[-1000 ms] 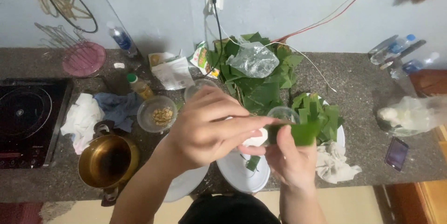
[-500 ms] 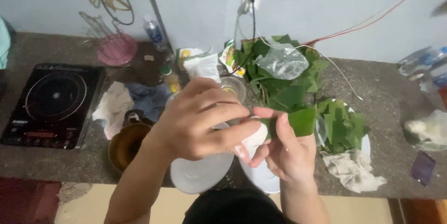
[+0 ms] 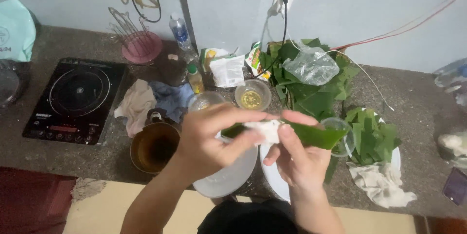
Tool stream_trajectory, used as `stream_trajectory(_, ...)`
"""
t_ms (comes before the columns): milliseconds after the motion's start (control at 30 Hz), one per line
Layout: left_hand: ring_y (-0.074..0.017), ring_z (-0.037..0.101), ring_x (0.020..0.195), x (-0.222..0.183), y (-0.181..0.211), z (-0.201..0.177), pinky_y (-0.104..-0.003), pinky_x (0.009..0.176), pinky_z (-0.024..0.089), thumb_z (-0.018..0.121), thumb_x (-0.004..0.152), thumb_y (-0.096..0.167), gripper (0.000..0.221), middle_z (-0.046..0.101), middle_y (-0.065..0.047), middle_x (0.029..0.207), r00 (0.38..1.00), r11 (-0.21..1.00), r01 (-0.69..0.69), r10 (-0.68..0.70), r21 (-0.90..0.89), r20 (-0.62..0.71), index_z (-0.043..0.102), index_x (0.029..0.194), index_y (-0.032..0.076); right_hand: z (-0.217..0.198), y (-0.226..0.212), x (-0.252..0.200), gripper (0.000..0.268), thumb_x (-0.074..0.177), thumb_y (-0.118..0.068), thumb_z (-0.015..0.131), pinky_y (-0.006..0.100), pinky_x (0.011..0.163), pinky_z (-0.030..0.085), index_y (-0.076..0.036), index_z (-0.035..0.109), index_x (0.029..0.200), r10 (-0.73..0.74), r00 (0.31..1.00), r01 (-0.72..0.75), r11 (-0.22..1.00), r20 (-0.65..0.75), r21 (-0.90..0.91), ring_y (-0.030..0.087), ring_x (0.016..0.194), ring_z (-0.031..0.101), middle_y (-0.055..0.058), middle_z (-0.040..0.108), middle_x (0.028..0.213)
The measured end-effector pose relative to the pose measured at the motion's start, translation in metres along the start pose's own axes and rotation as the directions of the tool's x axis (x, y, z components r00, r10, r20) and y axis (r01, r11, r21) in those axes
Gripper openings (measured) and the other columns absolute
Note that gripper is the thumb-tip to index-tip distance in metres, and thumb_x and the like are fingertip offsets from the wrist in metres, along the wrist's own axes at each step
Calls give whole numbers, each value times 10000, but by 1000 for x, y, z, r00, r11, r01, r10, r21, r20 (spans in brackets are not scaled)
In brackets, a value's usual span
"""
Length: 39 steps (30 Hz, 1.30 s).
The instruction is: Preparing food items by applying paste and ingredients to green leaves and folding them into small packets.
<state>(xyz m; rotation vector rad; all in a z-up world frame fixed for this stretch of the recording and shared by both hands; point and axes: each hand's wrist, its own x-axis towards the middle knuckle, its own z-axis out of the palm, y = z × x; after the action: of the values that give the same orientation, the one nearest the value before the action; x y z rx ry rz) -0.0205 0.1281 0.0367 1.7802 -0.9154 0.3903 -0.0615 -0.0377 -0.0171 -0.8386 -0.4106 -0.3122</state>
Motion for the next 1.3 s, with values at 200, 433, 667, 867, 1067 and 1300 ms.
stream_trajectory(200,-83,557,504,1,-1,10,-183,429,393,719,764,41,130,704,-57,736,993,997,39,-46,-68,-107,686,890,33,-28,-5,-5,317,1016,-227,487,333,624,604,36,586,1164,97,988,-87,992,119,-89,275,673,701,215,672,966)
stream_trajectory(433,-172,663,706,2,-15,37,-242,567,521,646,849,112,183,706,-93,887,998,994,-44,49,-100,44,648,1029,74,-33,-20,-8,224,759,24,715,205,490,578,-20,651,969,-51,987,-22,898,-155,-439,188,583,699,169,689,844)
stream_trajectory(667,-199,697,840,17,-7,69,-252,779,615,766,819,25,262,614,-121,1032,934,934,-358,358,1,26,644,1051,25,-61,-44,-10,176,741,22,718,244,609,561,-9,664,906,-52,950,-79,914,-308,-398,180,661,668,151,685,808)
stream_trajectory(867,-185,676,791,29,-11,94,-225,648,576,718,834,23,219,665,-92,972,925,928,-369,371,-46,86,641,1026,93,-89,-63,-24,202,890,-3,594,366,567,644,86,595,1071,109,969,-139,982,-220,-125,394,763,675,306,619,875)
stream_trajectory(1067,-142,703,747,51,16,113,-209,647,561,694,772,45,145,719,-83,873,983,955,132,-92,-265,160,690,916,34,-91,-88,-19,202,761,58,694,269,565,644,23,656,956,38,952,-147,927,-304,-345,282,654,705,232,669,795)
stream_trajectory(1300,-150,722,654,57,11,135,-161,512,607,651,799,48,204,716,-138,920,928,864,309,-183,-397,324,657,998,5,-115,-105,-23,212,793,12,687,263,523,629,11,647,1001,-40,957,-88,904,-288,-419,272,633,694,237,670,812)
